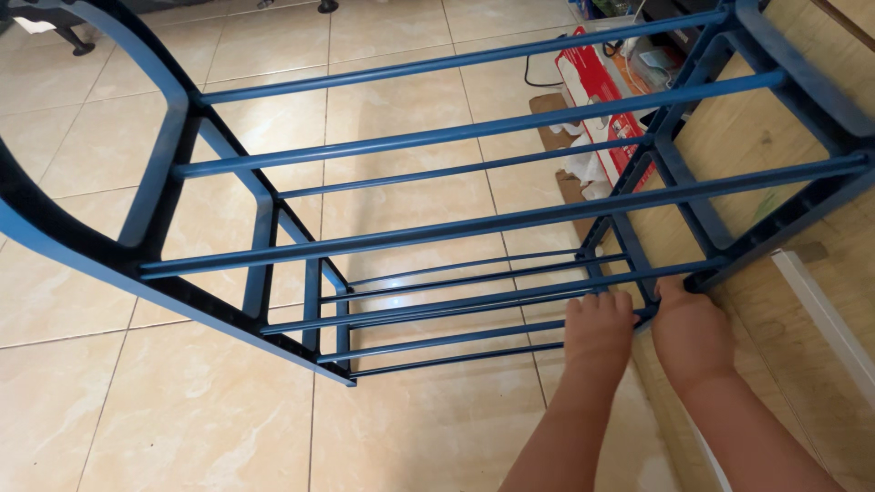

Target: The person assembles a blue metal shoe rack by hand, connecting side frames to horizontal bars and securing the structure. The person then lifts and positions the assembled rack upright on the tiled floor.

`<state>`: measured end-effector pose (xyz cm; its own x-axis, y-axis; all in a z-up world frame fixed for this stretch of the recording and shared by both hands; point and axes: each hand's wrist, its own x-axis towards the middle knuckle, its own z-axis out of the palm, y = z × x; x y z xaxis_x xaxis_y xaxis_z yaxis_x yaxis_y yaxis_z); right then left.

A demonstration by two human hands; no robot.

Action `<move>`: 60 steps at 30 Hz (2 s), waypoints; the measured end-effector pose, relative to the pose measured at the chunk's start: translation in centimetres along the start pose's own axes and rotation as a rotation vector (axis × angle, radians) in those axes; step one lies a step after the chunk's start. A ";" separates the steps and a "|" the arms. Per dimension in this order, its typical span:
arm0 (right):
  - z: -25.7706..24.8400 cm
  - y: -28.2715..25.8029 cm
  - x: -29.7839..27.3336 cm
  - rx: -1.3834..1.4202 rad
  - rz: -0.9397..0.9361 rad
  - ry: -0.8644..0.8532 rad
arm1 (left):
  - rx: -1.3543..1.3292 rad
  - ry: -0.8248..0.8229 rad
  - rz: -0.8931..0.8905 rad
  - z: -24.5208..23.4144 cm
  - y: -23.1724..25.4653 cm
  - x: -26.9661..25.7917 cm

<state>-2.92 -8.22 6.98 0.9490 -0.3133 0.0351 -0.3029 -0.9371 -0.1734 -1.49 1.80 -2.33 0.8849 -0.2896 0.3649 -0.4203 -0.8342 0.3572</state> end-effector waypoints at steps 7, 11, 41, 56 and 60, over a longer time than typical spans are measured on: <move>0.7 0.4 0.2 -0.037 -0.031 0.039 | -0.164 -0.227 -0.137 -0.7 -0.3 0.6; 0.9 0.7 0.3 -0.017 -0.054 0.056 | -0.196 -0.420 -0.188 -1.8 -0.1 1.6; -0.1 -0.6 -1.1 -0.033 -0.041 0.088 | 0.160 -0.360 -0.202 2.8 -16.0 -12.9; 15.1 2.3 -3.4 -0.659 -0.658 0.184 | 0.231 -0.310 -0.073 4.7 -14.8 -10.5; 16.0 3.4 -0.5 -1.101 -0.753 0.170 | 0.215 -0.240 -0.072 5.5 -13.7 -10.3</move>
<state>-3.00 -8.79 -9.42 0.9162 0.3894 -0.0941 0.2957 -0.4987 0.8148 -3.75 13.61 -15.65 0.9435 -0.3076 0.1236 -0.3258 -0.9290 0.1756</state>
